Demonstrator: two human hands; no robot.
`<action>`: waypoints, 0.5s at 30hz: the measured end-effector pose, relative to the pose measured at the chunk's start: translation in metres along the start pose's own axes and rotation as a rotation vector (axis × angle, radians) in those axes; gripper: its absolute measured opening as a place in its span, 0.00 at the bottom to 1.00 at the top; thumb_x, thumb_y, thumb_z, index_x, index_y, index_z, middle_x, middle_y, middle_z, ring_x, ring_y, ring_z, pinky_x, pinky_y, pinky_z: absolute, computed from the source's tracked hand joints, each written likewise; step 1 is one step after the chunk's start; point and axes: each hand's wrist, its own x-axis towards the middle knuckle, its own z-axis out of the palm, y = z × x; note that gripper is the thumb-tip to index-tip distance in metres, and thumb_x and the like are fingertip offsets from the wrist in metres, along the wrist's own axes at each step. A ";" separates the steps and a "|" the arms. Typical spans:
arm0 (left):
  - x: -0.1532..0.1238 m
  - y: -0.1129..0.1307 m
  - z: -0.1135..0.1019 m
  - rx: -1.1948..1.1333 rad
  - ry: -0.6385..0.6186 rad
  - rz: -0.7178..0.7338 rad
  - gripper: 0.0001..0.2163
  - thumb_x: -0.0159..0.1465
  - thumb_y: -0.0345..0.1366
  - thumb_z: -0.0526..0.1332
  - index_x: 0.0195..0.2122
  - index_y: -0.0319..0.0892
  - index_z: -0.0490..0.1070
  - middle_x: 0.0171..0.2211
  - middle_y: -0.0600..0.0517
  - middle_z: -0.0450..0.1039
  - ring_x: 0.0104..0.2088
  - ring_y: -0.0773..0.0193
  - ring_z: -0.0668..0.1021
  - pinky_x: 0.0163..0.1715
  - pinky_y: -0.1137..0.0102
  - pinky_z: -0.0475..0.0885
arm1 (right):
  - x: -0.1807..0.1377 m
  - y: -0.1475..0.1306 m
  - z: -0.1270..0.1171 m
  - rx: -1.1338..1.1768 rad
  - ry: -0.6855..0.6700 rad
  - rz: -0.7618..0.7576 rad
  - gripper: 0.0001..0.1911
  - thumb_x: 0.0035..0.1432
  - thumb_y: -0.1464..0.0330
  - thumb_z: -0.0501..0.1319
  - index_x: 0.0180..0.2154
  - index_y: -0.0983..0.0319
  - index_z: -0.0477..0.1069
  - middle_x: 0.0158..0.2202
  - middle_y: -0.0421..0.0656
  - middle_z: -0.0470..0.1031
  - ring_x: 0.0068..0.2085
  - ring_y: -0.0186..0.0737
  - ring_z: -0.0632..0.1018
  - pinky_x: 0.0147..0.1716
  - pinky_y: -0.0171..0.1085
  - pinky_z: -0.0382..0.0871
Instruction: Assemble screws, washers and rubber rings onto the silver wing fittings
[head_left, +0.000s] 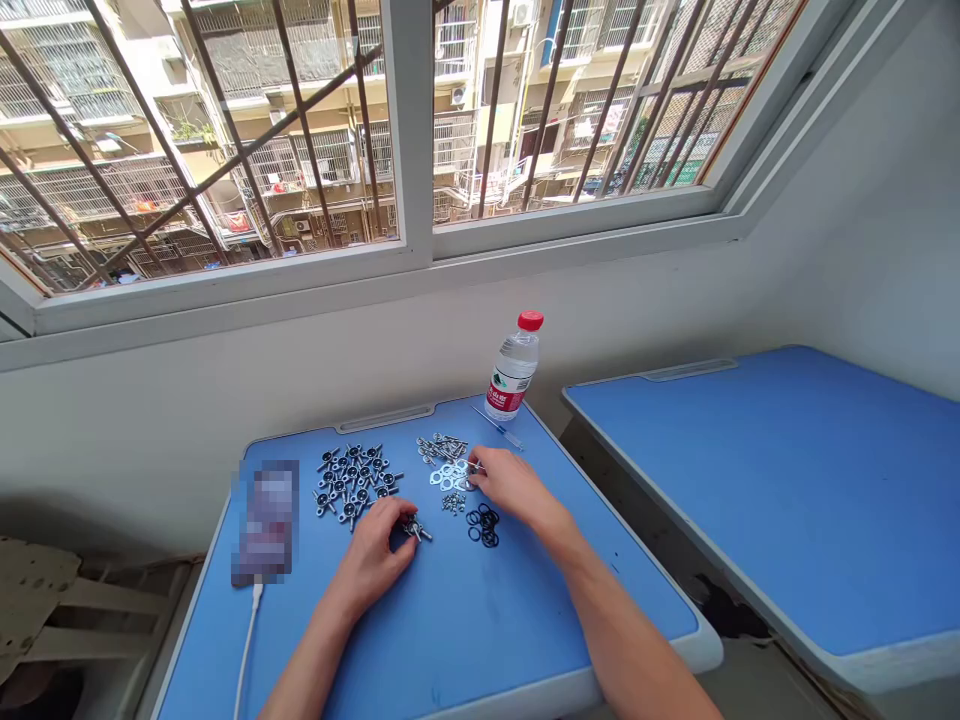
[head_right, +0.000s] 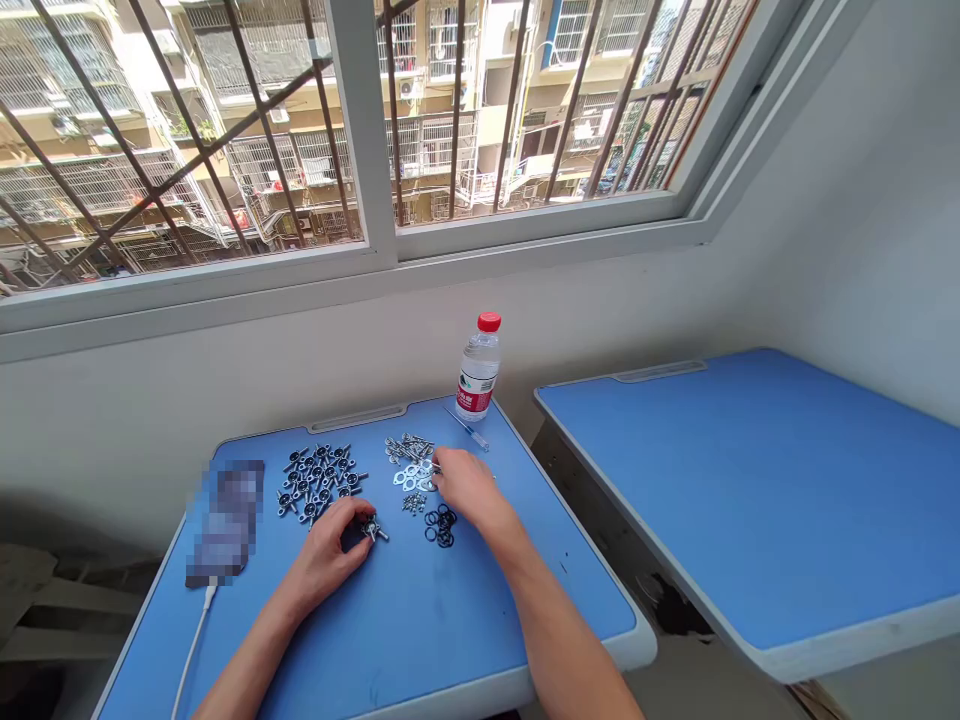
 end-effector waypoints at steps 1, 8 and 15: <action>0.000 0.000 0.000 0.000 -0.002 -0.004 0.13 0.58 0.25 0.57 0.43 0.44 0.69 0.42 0.48 0.73 0.42 0.58 0.76 0.44 0.64 0.73 | 0.000 0.000 0.000 0.007 -0.001 0.008 0.09 0.60 0.75 0.58 0.43 0.65 0.73 0.41 0.51 0.78 0.43 0.48 0.77 0.30 0.35 0.57; 0.000 0.000 0.000 -0.003 -0.014 -0.021 0.14 0.58 0.26 0.57 0.44 0.44 0.69 0.42 0.48 0.73 0.43 0.58 0.75 0.45 0.63 0.73 | 0.000 0.000 -0.001 0.054 0.010 0.050 0.05 0.57 0.74 0.61 0.37 0.64 0.72 0.37 0.48 0.78 0.38 0.44 0.76 0.27 0.34 0.55; 0.000 0.001 0.000 -0.004 -0.005 -0.033 0.15 0.57 0.26 0.57 0.45 0.43 0.69 0.41 0.48 0.74 0.41 0.59 0.76 0.44 0.63 0.74 | -0.002 0.005 -0.006 0.144 0.028 -0.016 0.06 0.56 0.72 0.60 0.27 0.63 0.70 0.30 0.43 0.76 0.32 0.39 0.73 0.27 0.34 0.54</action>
